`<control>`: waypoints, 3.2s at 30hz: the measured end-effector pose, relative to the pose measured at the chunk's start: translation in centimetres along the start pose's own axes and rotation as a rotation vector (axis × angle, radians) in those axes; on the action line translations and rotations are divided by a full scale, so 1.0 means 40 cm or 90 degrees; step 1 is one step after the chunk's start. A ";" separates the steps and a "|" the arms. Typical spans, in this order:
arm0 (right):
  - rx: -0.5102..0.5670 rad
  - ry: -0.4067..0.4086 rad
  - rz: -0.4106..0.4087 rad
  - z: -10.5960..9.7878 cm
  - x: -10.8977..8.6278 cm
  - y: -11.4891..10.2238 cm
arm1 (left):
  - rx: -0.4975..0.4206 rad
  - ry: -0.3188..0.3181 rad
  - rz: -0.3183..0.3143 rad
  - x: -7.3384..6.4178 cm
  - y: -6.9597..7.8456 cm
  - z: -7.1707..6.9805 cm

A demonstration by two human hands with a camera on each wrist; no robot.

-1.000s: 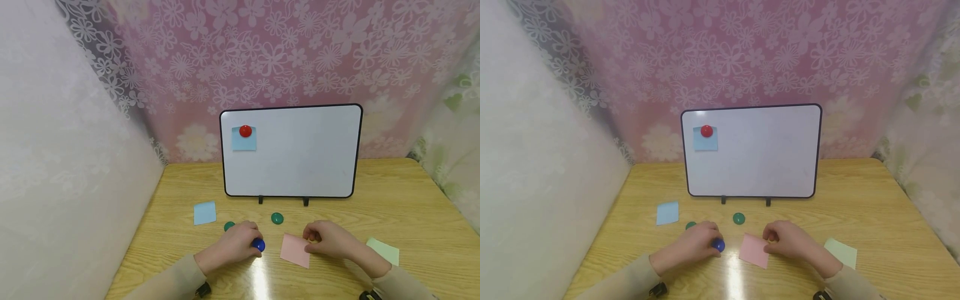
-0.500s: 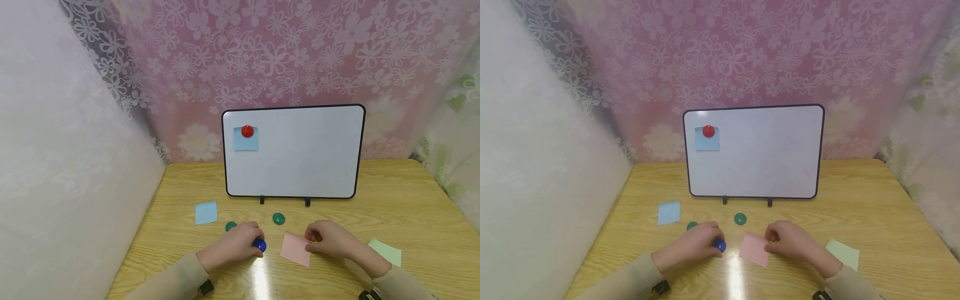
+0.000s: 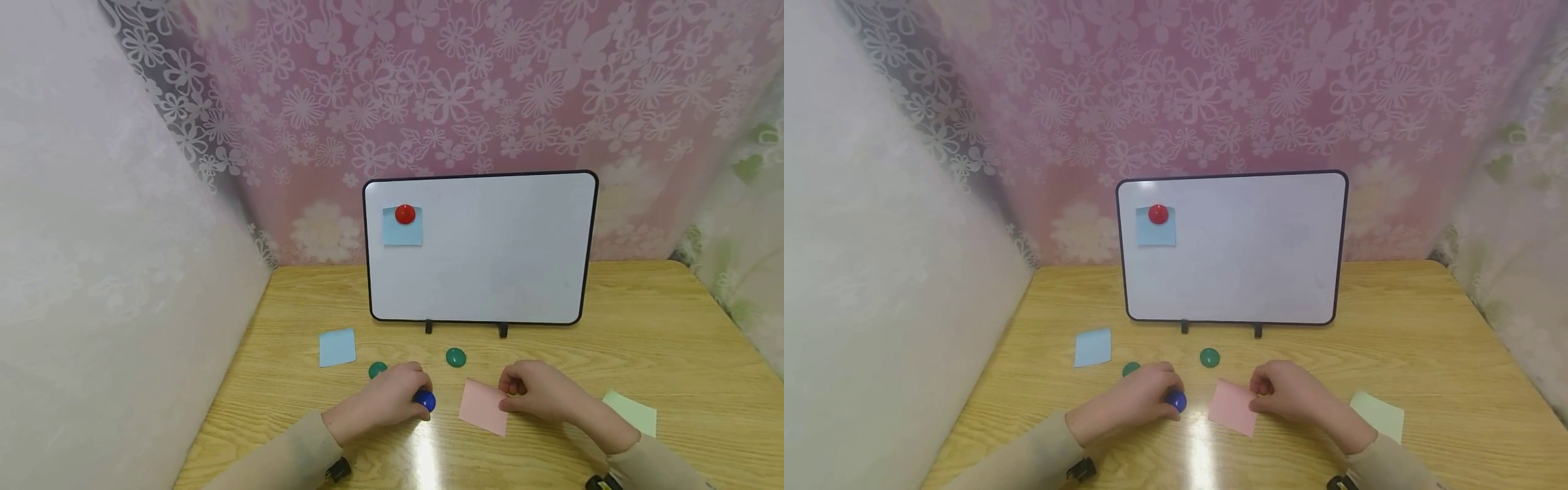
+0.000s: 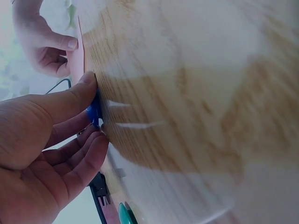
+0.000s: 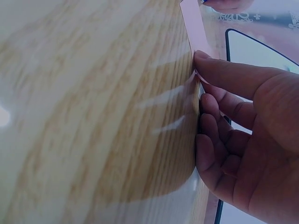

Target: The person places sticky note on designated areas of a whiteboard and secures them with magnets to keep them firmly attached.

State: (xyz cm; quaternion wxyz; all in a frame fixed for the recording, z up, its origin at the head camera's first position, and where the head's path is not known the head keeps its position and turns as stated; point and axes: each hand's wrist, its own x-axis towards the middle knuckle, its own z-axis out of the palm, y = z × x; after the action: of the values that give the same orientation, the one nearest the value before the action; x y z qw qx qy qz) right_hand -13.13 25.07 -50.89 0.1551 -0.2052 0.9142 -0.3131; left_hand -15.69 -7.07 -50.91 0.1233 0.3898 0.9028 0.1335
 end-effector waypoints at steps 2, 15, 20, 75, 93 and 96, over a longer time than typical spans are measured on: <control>0.000 -0.001 0.002 -0.002 0.000 -0.002 | -0.004 -0.002 -0.002 0.000 0.002 -0.002; -0.002 -0.005 0.002 -0.001 0.001 0.003 | -0.009 -0.009 -0.013 -0.002 0.008 -0.001; -0.004 -0.004 0.005 -0.001 0.002 0.003 | -0.007 -0.015 -0.017 -0.001 0.011 -0.007; 0.218 0.072 0.049 0.015 0.006 0.009 | -0.060 0.024 -0.005 -0.001 -0.032 0.002; 0.317 0.140 0.094 0.002 0.005 0.015 | -0.123 0.093 0.001 -0.013 -0.047 -0.016; 0.323 0.151 0.111 0.000 0.005 0.009 | -0.127 0.102 0.002 -0.015 -0.046 -0.025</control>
State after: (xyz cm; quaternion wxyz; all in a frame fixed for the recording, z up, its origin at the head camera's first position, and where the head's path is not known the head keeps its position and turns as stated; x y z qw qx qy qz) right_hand -13.39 25.24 -51.16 0.1195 -0.0427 0.8326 -0.5392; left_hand -16.84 -8.86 -50.52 0.0890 0.3650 0.8915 0.2533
